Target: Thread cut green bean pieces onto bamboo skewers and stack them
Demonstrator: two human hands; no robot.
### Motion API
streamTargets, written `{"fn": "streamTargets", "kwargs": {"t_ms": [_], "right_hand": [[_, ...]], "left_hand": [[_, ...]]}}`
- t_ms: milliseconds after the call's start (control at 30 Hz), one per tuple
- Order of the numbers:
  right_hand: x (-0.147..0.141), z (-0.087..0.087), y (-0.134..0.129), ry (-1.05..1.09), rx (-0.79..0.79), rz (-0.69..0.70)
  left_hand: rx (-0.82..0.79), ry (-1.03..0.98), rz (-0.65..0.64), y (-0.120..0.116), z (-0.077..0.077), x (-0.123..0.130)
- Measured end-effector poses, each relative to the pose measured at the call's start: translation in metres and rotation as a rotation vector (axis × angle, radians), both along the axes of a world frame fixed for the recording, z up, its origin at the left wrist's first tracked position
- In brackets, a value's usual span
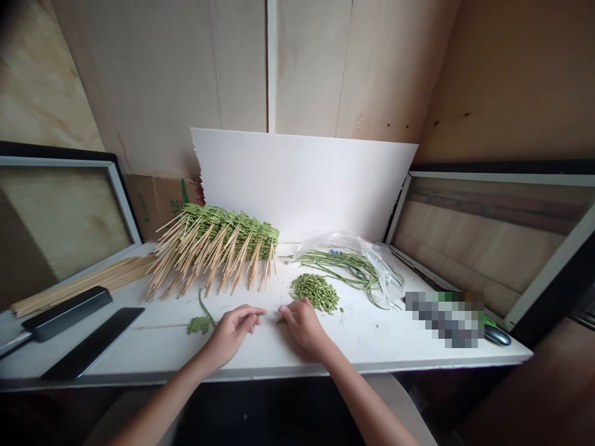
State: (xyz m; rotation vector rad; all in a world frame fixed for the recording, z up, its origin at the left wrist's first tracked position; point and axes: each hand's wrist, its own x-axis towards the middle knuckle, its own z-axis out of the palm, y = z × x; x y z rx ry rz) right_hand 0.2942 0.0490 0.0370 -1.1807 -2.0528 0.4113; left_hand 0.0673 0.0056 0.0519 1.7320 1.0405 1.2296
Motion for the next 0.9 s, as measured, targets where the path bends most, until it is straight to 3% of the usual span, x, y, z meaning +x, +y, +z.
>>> {"fn": "streamTargets", "kwargs": {"t_ms": [200, 367, 500, 700, 900], "right_hand": [[0.0, 0.017, -0.008, 0.16, -0.103, 0.038], [-0.012, 0.035, -0.025, 0.235, -0.111, 0.224], [-0.019, 0.037, -0.028, 0.262, -0.056, 0.176], [-0.012, 0.037, -0.022, 0.337, -0.112, 0.115], [-0.012, 0.044, -0.029, 0.226, -0.02, 0.221]], "left_hand": [[-0.09, -0.112, 0.045, -0.001, 0.004, 0.001], [-0.083, -0.105, 0.021, -0.006, 0.008, 0.004], [-0.047, -0.079, 0.045, -0.007, 0.007, 0.005], [0.016, 0.067, 0.094, -0.005, 0.009, 0.0], [0.172, 0.152, 0.102, -0.009, 0.013, -0.001]]}}
